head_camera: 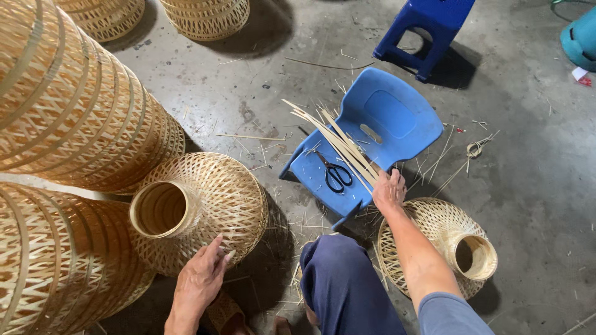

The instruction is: The person weaves bamboo strips into the necks and bodies of several woven bamboo baskets, using scissors to trim excess strips and handling multiple long, thin bamboo fibers.

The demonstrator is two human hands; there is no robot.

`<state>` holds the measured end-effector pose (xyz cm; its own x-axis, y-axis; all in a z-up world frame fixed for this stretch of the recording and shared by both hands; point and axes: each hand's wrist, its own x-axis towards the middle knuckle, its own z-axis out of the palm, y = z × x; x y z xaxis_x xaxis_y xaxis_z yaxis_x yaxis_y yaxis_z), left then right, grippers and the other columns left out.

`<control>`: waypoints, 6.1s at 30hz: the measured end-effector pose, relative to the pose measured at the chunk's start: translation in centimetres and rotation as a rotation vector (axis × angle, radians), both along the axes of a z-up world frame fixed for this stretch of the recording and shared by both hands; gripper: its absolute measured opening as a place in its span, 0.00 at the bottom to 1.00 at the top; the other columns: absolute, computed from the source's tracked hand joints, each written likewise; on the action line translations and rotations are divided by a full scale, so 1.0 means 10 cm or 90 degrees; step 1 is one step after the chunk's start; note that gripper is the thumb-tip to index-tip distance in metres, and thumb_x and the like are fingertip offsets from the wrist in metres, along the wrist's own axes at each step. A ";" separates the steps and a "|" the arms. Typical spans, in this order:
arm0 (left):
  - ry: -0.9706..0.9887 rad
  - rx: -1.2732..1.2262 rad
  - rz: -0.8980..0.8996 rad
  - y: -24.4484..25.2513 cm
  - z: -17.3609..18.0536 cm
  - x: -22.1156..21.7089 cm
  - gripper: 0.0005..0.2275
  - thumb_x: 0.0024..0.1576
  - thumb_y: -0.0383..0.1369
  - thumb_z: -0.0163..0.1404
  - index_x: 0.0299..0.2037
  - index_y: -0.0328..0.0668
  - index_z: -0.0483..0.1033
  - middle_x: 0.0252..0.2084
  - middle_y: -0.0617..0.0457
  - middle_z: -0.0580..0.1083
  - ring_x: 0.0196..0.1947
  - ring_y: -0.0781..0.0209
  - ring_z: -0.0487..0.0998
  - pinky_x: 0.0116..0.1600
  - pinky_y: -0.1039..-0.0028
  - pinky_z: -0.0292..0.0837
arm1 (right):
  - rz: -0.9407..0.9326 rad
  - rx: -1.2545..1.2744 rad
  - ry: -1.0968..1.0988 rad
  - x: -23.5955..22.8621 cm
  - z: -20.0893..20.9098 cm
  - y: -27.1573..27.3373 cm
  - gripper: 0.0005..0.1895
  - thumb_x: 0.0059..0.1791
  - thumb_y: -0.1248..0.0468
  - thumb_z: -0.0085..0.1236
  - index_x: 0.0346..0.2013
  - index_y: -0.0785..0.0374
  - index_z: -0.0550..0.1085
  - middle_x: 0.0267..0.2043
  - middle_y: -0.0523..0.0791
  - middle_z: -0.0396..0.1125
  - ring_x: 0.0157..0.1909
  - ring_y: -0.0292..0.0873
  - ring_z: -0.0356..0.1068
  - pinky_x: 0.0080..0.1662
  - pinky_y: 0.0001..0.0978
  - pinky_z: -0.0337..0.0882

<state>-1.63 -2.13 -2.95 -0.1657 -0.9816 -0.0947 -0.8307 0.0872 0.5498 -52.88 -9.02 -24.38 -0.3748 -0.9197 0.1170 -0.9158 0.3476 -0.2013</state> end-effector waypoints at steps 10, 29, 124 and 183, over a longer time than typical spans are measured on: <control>-0.066 0.107 -0.007 -0.04 0.07 -0.05 0.22 0.55 0.35 0.57 0.60 0.43 0.70 0.38 0.43 0.77 0.38 0.44 0.80 0.43 0.59 0.76 | 0.056 0.150 0.056 -0.03 -0.23 -0.03 0.16 0.45 0.69 0.52 0.47 0.61 0.75 0.56 0.49 0.68 0.55 0.55 0.65 0.53 0.51 0.64; 0.044 -0.013 -0.028 0.07 0.17 -0.05 0.22 0.53 0.32 0.58 0.58 0.40 0.71 0.37 0.45 0.78 0.36 0.47 0.80 0.40 0.61 0.77 | -0.003 0.019 -0.427 -0.05 0.47 0.13 0.10 0.54 0.64 0.53 0.46 0.62 0.78 0.39 0.51 0.73 0.40 0.51 0.72 0.42 0.43 0.72; 0.562 -0.429 0.035 1.56 2.36 -0.62 0.07 0.61 0.23 0.57 0.48 0.32 0.80 0.41 0.53 0.78 0.40 0.71 0.81 0.43 0.82 0.80 | 0.777 -0.258 -0.554 2.73 4.56 1.82 0.06 0.56 0.70 0.55 0.46 0.70 0.74 0.41 0.49 0.71 0.40 0.40 0.74 0.41 0.29 0.74; 0.782 -0.295 0.088 1.48 2.12 -0.84 0.06 0.64 0.24 0.52 0.49 0.32 0.76 0.39 0.55 0.78 0.38 0.72 0.78 0.42 0.83 0.77 | 0.561 -0.216 -0.645 2.94 4.18 1.91 0.07 0.58 0.66 0.46 0.49 0.67 0.67 0.34 0.49 0.71 0.33 0.41 0.75 0.35 0.35 0.76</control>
